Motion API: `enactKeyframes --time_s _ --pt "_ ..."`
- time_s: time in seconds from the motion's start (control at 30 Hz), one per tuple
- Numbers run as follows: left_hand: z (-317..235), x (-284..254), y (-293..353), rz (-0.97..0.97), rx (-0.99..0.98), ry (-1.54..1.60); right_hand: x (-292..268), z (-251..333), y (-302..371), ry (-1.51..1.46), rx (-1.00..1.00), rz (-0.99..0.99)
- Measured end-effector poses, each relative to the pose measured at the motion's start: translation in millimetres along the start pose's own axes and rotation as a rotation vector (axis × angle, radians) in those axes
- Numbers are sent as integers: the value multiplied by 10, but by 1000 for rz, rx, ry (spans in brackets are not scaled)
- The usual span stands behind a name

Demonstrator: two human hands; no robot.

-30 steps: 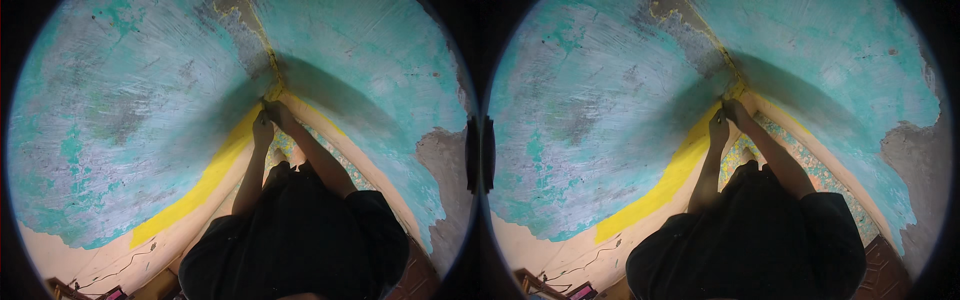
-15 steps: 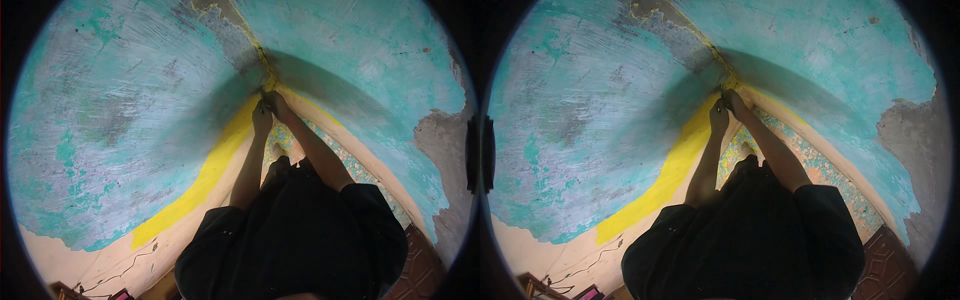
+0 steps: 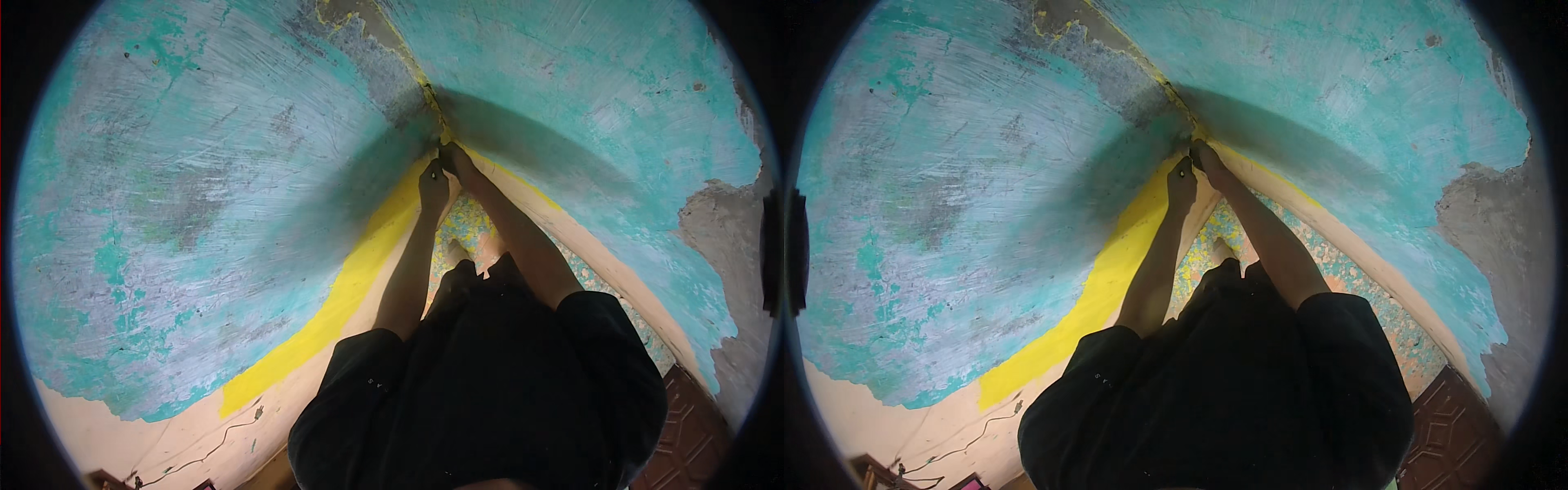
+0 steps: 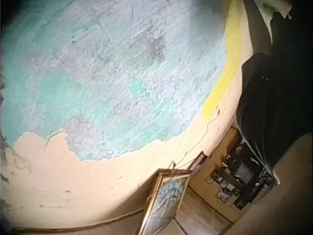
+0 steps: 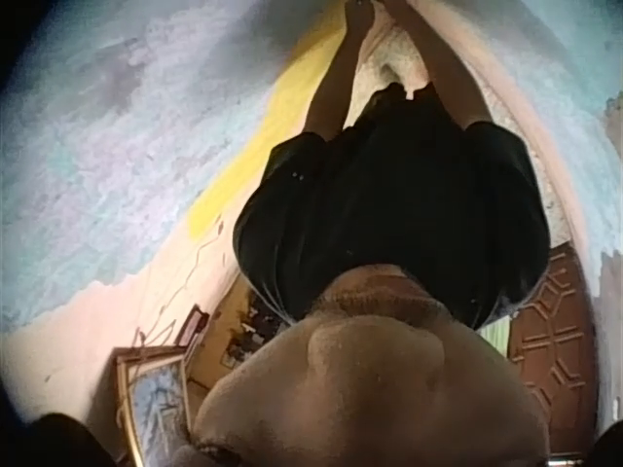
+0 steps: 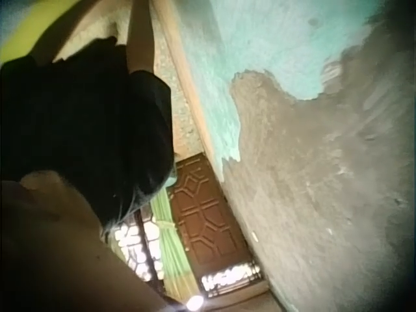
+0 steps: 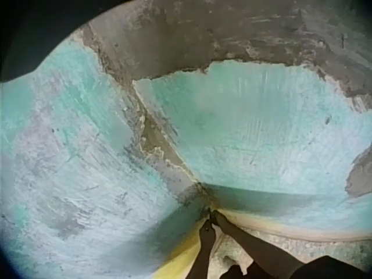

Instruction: The person scrapes old paint or plaster from a wall and ceiling corner using a putty knife.

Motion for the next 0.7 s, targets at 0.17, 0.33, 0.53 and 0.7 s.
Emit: enactKeyframes --time_s 0.17,0.33,0.53,0.7 --pt "-283 -319 458 -180 -7 -64 145 -615 -36 470 -578 171" --pt "-132 -396 328 -68 -72 48 21 -447 -313 367 -625 115" --pt "-259 -74 113 44 -123 -69 -101 -122 -222 446 -605 88" --pt "-293 -414 451 -93 -131 41 192 -593 -136 527 -585 89"
Point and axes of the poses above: each hand's wrist, its own y-axis away from the middle knuckle, its own x-axis out of the palm, z = x × y, the point moved 4 cm from there along -y, towards the middle knuckle, and after that the axes turned 13 degrees about x, right-handed, at the moved point
